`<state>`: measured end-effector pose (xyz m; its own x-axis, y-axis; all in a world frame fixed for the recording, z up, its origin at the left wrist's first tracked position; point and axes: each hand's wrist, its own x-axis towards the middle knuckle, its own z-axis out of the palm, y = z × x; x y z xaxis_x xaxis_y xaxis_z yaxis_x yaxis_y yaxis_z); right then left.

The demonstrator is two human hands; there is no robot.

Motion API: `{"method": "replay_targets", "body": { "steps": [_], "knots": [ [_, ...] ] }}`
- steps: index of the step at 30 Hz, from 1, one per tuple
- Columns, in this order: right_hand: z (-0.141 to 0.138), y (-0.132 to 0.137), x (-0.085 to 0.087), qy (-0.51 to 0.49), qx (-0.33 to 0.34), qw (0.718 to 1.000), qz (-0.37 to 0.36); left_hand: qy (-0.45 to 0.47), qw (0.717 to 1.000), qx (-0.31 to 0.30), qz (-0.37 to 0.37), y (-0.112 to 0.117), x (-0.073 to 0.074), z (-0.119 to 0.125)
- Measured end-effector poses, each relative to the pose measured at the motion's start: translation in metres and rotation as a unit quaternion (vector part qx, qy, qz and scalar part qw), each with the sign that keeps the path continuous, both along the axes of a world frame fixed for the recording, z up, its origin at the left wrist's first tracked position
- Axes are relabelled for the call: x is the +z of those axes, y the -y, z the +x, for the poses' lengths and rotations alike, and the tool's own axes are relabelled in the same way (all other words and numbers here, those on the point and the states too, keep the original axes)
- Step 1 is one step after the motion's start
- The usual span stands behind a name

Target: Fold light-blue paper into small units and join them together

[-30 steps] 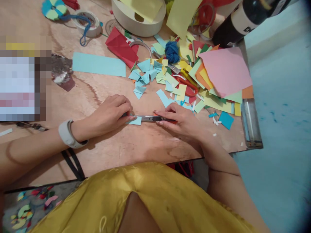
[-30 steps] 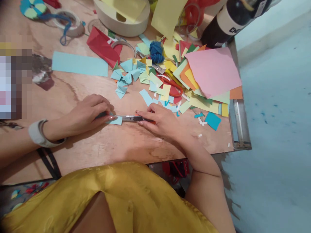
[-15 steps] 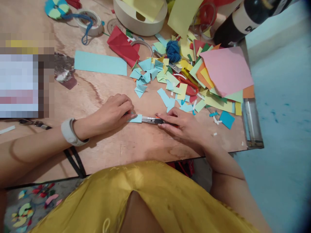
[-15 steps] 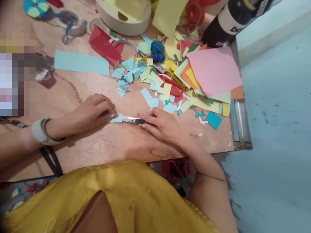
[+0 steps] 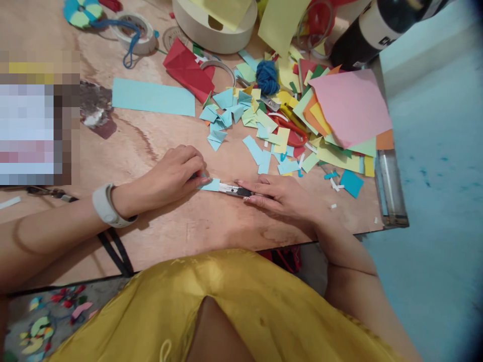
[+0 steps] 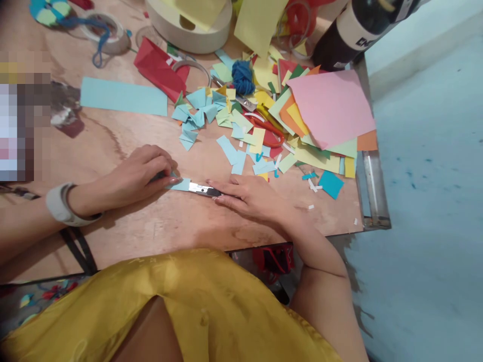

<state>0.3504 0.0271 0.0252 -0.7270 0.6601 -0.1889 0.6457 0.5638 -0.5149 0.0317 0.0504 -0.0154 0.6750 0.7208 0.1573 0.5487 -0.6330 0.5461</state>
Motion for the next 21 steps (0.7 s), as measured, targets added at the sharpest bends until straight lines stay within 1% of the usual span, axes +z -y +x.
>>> {"method": "replay_targets", "body": {
  "steps": [5,10,15,21],
  "knots": [
    [0.000,0.001,-0.003,-0.011,-0.008,1.000,-0.020,-0.007,1.000,-0.002,0.002,0.000,0.000,0.000],
    [0.002,0.003,-0.003,-0.008,-0.009,1.000,-0.010,0.003,1.000,0.002,0.007,0.000,-0.001,0.001],
    [0.003,0.008,0.000,-0.012,-0.005,1.000,-0.017,-0.001,1.000,0.004,0.015,0.001,-0.001,0.001],
    [-0.002,0.011,-0.002,-0.007,-0.022,1.000,-0.011,0.007,1.000,0.012,-0.003,0.000,-0.001,0.001]
  ]
}}
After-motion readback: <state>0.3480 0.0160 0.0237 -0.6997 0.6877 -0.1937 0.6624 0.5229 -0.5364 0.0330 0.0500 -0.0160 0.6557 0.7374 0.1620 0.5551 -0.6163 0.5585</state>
